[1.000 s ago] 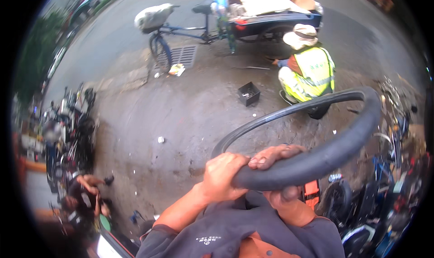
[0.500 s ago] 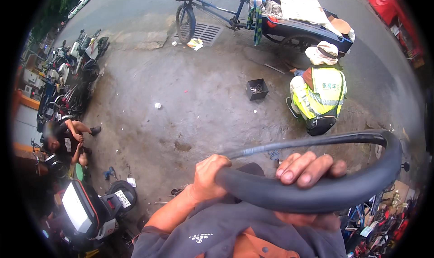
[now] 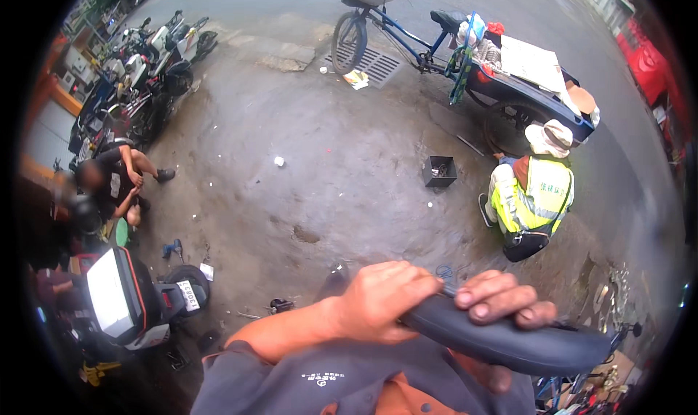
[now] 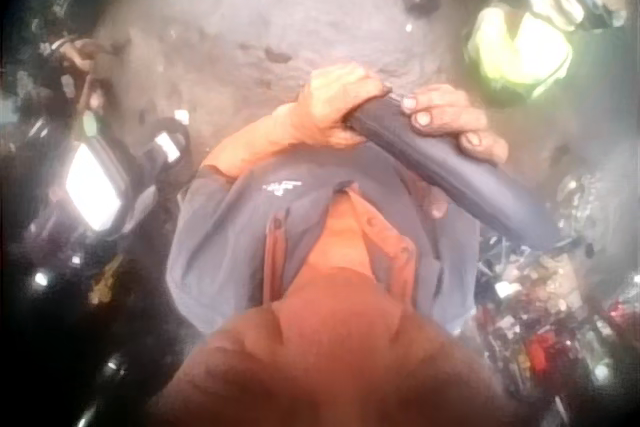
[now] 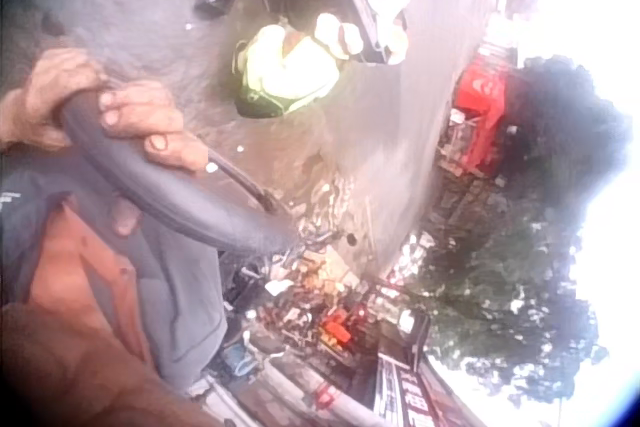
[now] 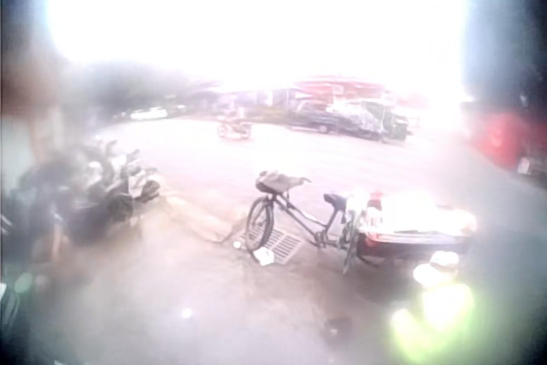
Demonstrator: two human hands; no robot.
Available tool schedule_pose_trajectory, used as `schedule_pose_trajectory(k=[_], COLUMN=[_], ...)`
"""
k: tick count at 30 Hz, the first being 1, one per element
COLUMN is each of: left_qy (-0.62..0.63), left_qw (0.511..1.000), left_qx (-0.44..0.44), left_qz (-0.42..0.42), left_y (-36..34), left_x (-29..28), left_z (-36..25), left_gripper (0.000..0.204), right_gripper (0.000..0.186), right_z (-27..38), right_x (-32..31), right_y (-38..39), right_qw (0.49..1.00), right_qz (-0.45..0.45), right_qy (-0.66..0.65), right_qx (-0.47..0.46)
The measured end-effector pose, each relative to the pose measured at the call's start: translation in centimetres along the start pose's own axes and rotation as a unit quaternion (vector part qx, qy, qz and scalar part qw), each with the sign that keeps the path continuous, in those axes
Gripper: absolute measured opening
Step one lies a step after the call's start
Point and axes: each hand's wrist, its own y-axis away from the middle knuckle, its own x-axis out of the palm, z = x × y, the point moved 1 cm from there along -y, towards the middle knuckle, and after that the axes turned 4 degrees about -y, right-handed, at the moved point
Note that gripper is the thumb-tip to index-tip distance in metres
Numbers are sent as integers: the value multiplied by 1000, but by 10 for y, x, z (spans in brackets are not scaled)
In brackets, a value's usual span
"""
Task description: The person inflates an inner tube using an air hose nozzle, rotates it by hand, and submerges sections of the tube into a basin of water.
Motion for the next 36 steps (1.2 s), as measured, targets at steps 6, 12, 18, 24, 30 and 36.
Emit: schedule_pose_trajectory(k=[6,12,18,24,30,36], left_qy=[31,33,85,74,66,53], left_qw=[996,995,992,993,994,998], left_qx=[-60,-41,-9,-60,-29,-12], left_qz=[-51,-84,-98,-69,-85,-36], left_y=[-5,6,9,16,32,31], left_x=[-10,-8,-4,-2,4,2], left_z=[10,21,8,-1,-5,-13], left_gripper=[47,38,45,41,36,44], right_gripper=[60,64,74,75,61,50], right_z=[14,16,6,41,46,67], right_x=[-2,10,32,17,27,42], right_y=[10,1,-2,4,21,9], right_qw=[994,999,1000,997,999,993], right_qz=[-100,-37,0,-39,6,-119], right_qy=[-26,25,-15,-30,-3,-17], right_qx=[-32,5,13,-53,46,12])
